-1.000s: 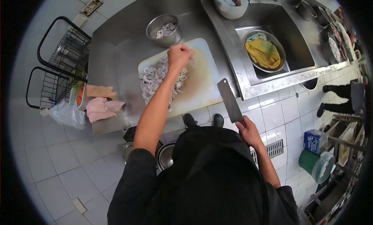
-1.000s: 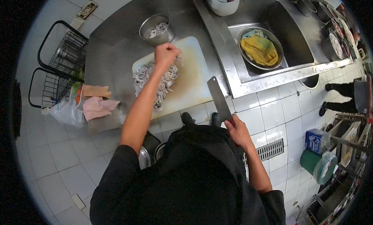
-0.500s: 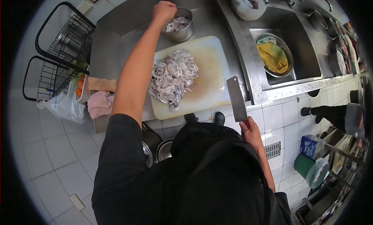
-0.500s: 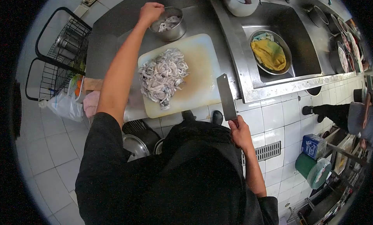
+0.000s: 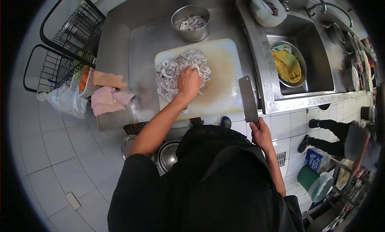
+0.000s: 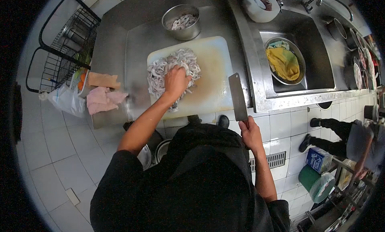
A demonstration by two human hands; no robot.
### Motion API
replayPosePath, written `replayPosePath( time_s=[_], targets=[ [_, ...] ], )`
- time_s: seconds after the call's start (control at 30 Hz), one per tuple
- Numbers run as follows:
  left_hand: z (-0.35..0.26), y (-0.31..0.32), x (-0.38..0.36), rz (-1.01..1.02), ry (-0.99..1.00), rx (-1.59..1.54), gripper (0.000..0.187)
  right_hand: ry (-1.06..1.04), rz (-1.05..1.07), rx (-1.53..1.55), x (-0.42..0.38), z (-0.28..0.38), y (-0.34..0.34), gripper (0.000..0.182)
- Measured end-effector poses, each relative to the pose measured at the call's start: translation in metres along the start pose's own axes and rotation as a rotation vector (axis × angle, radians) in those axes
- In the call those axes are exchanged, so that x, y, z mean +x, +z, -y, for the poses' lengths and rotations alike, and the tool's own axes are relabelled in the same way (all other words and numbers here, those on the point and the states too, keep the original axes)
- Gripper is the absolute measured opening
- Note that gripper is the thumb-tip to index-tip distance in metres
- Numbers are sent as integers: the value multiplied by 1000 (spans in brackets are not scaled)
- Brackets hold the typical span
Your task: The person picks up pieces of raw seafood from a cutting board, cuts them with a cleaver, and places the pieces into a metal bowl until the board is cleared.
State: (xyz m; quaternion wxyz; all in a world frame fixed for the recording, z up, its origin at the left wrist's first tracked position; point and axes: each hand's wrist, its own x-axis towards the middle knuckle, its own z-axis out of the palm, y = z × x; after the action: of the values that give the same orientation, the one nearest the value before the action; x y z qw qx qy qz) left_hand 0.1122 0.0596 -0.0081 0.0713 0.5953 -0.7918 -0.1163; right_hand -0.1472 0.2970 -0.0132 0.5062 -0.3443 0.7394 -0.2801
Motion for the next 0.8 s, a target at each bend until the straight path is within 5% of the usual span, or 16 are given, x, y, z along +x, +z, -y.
replayPosePath(
  time_s=[0.2,0.33,0.6,0.8],
  targets=[
    [13,35,-4,-237,96,-12,23,30,40,11,1,0,-7,21],
    [9,30,1,-189,9,-108,19,-33,31,-67,4,-14,-12,22],
    [31,-36,47,16,-290,-874,25,-156,9,-56,5,-32,-13,15],
    [21,-109,102,-55,-274,-961,30,-150,19,-76,2,-32,-15,18]
  ],
)
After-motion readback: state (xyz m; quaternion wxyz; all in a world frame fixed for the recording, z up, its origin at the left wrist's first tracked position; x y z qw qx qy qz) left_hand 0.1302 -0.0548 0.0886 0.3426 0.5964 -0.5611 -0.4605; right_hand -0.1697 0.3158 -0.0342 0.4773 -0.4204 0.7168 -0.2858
